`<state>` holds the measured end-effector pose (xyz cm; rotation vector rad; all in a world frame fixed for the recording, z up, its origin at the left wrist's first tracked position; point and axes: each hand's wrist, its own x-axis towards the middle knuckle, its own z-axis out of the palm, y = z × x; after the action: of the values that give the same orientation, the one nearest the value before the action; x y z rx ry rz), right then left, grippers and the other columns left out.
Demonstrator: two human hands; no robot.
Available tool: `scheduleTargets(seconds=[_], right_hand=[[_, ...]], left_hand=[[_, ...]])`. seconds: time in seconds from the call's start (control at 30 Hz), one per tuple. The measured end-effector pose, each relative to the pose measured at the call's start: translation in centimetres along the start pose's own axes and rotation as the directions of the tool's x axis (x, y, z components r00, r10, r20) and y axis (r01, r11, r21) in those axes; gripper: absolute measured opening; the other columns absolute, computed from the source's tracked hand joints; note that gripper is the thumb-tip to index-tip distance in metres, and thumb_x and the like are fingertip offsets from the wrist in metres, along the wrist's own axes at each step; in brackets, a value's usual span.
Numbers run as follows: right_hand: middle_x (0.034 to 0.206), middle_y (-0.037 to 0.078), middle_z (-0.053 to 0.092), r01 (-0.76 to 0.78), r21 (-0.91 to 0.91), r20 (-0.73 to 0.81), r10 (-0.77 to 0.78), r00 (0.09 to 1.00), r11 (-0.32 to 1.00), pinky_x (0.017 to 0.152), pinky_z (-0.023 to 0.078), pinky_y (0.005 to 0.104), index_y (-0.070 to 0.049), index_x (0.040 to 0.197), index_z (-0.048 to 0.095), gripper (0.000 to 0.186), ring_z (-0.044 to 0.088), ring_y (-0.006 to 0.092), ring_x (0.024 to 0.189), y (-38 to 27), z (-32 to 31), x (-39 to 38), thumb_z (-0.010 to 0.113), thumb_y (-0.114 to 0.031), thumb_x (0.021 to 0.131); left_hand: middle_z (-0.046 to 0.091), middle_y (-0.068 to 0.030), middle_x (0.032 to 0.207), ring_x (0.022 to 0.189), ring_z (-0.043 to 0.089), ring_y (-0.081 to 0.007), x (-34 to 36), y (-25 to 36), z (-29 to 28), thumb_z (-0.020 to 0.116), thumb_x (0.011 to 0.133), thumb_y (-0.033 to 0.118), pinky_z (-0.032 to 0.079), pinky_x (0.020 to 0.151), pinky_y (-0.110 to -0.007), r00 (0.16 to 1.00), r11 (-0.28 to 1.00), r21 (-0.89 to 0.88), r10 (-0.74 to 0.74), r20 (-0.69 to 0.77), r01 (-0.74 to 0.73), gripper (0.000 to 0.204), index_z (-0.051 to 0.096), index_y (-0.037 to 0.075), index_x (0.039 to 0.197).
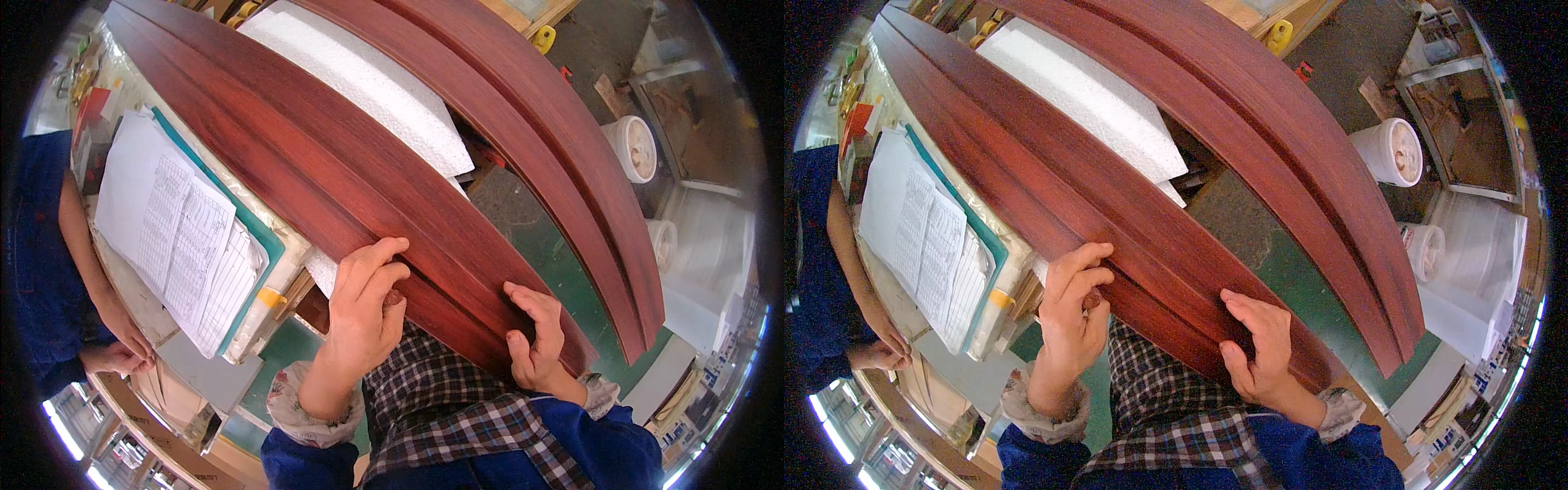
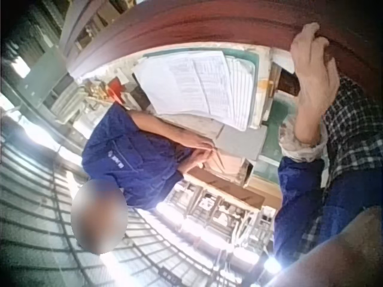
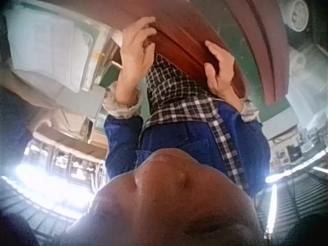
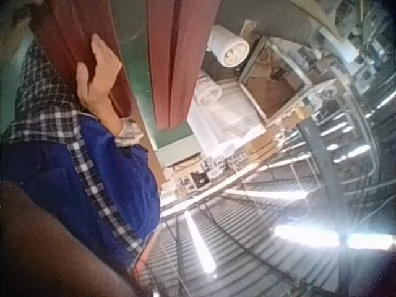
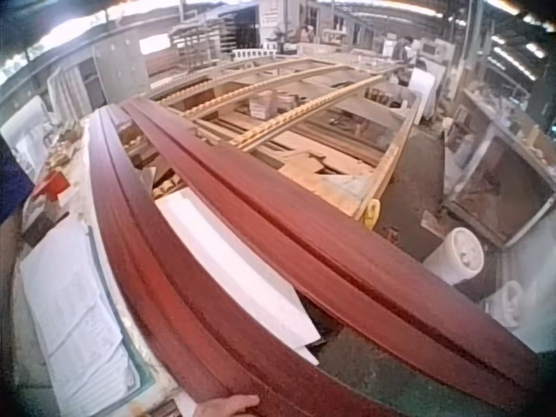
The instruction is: The person wipes and sands reddish-brown wooden planks on a workbench, then uses a small brush to apply a substance to the edges. They handle a document and a small wooden block while working on the planks.
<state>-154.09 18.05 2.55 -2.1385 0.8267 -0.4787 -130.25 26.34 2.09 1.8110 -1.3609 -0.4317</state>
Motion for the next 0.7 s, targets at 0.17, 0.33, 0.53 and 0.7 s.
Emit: scheduleTargets(seconds=[0.17,0.33,0.53,0.7], right_hand=[[0.122,0.018,0.059,-0.001,-0.009,0.008,0.001,1.0,1.0,0.094,0.037,0.0395,0.002,0.118,0.052,0.038,0.056,0.0308,0.108,0.0,0.0,0.0,0.058,-0.013,0.083],[0.122,0.018,0.059,-0.004,-0.012,0.003,0.004,1.0,1.0,0.094,0.037,0.0393,0.002,0.118,0.053,0.038,0.056,0.0309,0.107,0.1,-0.1,0.0,0.057,-0.015,0.084],[0.121,0.018,0.059,-0.008,-0.01,0.008,0.008,1.0,1.0,0.094,0.037,0.0389,0.002,0.117,0.053,0.037,0.056,0.0308,0.107,0.1,-0.1,-0.1,0.057,-0.016,0.085],[0.121,0.018,0.059,-0.001,-0.012,0.004,0.002,1.0,1.0,0.094,0.037,0.0389,0.002,0.117,0.053,0.036,0.056,0.0307,0.107,0.0,0.0,0.0,0.057,-0.016,0.085]], left_hand=[[0.059,-0.0167,0.116,0.093,0.056,-0.0287,1.1,-0.6,-0.5,0.051,0.063,-0.013,0.046,0.076,-0.034,1.0,1.0,-0.027,-0.007,-0.019,0.006,0.03,0.057,-0.001,0.089],[0.057,-0.0166,0.116,0.101,0.055,-0.0343,-0.7,0.3,0.0,0.056,0.062,-0.013,0.045,0.087,-0.039,0.997,0.992,-0.108,-0.057,0.054,0.063,0.031,0.057,-0.001,0.09],[0.058,-0.0157,0.118,0.095,0.057,-0.0253,0.3,-0.2,0.2,0.049,0.067,-0.014,0.046,0.069,-0.029,0.996,0.996,-0.055,-0.067,-0.063,0.063,0.029,0.057,0.0,0.092],[0.057,-0.0171,0.119,0.099,0.056,-0.0268,-1.2,0.9,0.7,0.049,0.068,-0.014,0.046,0.07,-0.029,0.994,0.984,-0.143,-0.109,0.021,0.11,0.029,0.057,-0.001,0.093]])
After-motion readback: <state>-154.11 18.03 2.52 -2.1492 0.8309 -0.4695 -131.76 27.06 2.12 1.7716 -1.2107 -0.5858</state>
